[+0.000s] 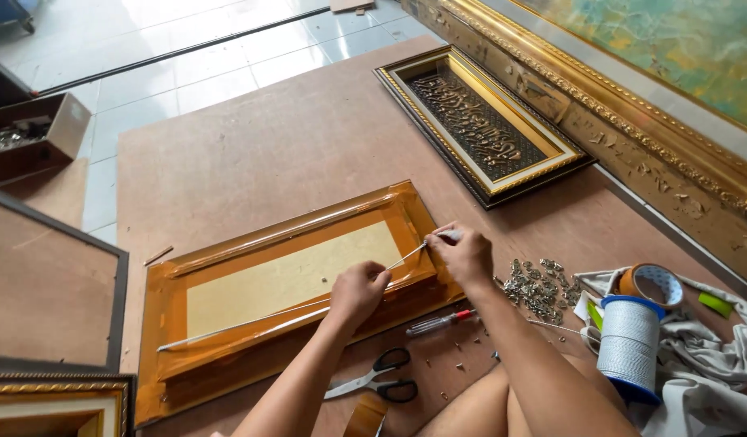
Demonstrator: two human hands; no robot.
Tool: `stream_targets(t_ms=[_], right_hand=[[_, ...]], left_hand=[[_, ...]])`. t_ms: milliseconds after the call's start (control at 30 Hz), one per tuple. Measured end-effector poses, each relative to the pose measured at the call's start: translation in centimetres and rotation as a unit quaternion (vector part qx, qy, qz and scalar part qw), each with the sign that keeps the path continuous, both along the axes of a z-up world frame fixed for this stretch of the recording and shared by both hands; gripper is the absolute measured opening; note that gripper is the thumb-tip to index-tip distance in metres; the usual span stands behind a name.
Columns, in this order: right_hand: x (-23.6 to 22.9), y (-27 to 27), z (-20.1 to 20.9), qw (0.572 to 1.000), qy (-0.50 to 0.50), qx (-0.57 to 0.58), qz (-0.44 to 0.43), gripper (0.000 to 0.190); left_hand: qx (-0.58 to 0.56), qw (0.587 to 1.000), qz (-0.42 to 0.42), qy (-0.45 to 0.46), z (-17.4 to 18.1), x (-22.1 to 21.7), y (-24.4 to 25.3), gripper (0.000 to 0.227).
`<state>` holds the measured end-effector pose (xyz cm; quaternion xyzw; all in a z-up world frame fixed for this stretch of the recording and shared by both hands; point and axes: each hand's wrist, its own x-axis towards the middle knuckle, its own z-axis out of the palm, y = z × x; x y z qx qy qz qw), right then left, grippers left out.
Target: Attaching a hanging wire to the back of a picture frame by measuring, cutting, and threading it through eyelets.
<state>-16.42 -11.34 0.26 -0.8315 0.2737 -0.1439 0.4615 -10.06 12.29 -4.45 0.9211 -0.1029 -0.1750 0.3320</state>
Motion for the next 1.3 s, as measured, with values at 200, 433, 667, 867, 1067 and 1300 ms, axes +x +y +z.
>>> stream_targets(t_ms=[200, 433, 667, 867, 1067, 1300], right_hand=[[-0.4, 0.7, 1.4, 0.995, 0.040, 0.062, 0.065, 0.026], [1.1, 0.9, -1.8, 0.988, 0.100, 0.068, 0.091, 0.019], [-0.2, -0.7, 0.1, 0.984, 0.155, 0.026, 0.086, 0.025], [0.2, 0.1, -0.1, 0.971, 0.203, -0.081, 0.095, 0.018], [2.3, -0.4, -4.5, 0.980, 0.154, -0.103, 0.077, 0.009], [2.3, 0.1, -4.9, 0.985, 0.068, -0.122, 0.101, 0.012]], left_hand=[[-0.081, 0.986, 0.054, 0.133, -3.2, 5.2, -8.1, 0.057], [-0.099, 0.965, 0.118, 0.211, -0.2, 6.7, -10.9, 0.065], [-0.164, 0.925, 0.220, 0.261, -5.2, 8.6, -10.9, 0.031], [-0.232, 0.914, 0.206, 0.263, -4.0, 7.0, -9.7, 0.025], [-0.248, 0.909, 0.205, 0.264, -5.5, 7.4, -9.6, 0.039], [-0.252, 0.905, 0.211, 0.270, -4.3, 6.6, -9.4, 0.029]])
